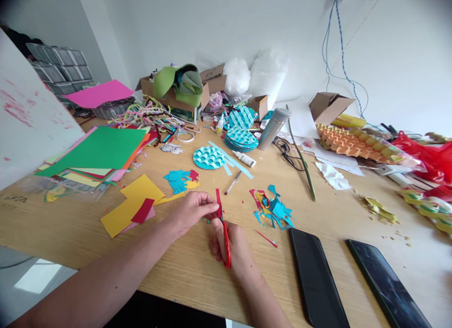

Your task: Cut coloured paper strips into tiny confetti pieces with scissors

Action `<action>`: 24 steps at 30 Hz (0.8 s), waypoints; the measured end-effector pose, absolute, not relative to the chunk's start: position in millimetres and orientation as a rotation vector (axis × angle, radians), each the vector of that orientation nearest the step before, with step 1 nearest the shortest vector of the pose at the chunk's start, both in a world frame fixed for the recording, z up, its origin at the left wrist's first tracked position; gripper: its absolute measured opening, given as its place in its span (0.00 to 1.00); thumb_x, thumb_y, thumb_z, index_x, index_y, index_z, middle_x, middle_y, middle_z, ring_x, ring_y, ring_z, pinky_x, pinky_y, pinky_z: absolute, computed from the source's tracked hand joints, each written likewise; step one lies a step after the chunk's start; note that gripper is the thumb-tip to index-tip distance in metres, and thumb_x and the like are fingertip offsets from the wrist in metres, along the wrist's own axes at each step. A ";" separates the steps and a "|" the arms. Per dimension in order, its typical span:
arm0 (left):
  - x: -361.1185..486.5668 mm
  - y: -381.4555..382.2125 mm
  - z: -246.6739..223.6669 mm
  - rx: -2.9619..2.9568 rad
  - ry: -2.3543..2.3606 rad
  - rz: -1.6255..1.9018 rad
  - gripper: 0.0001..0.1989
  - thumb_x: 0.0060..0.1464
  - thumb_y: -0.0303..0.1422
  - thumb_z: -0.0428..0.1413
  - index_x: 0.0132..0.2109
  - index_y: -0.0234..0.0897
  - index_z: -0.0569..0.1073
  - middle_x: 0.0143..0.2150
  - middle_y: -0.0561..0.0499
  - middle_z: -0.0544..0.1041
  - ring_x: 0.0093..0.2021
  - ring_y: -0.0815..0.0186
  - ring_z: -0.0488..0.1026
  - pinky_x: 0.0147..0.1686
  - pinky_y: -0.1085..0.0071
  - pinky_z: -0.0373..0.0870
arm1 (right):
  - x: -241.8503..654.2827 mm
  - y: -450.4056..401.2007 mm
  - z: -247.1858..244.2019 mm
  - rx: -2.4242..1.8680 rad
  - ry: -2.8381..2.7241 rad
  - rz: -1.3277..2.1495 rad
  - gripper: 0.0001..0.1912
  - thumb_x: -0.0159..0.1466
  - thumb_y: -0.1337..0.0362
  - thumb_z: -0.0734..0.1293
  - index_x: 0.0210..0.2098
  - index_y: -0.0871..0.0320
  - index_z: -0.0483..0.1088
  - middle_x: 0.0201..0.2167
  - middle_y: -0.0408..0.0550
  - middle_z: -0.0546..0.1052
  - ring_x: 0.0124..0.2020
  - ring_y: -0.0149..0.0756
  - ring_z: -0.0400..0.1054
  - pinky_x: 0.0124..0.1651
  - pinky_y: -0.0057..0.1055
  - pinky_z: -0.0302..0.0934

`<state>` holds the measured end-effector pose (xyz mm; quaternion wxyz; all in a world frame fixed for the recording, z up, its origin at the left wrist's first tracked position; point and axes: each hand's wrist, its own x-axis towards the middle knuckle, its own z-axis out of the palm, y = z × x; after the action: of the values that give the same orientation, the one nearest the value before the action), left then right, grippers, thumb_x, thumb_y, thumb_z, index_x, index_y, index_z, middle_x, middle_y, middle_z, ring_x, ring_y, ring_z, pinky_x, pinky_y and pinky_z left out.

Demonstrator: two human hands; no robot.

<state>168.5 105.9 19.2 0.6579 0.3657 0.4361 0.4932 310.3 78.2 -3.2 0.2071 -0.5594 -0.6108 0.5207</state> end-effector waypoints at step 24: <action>167.8 106.9 14.5 0.859 0.967 1.100 0.08 0.41 0.31 0.62 0.25 0.32 0.71 0.21 0.51 0.75 0.22 0.69 0.72 0.28 0.71 0.71 | 309.4 79.3 -0.3 -1.587 -1.532 1.392 0.32 0.55 0.34 0.60 0.14 0.57 0.59 0.07 0.43 0.64 0.07 0.26 0.56 0.11 0.22 0.47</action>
<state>167.8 106.9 14.5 0.6607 0.3798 0.4273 0.4865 309.4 79.3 -0.3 0.2636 -0.5871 -0.5664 0.5148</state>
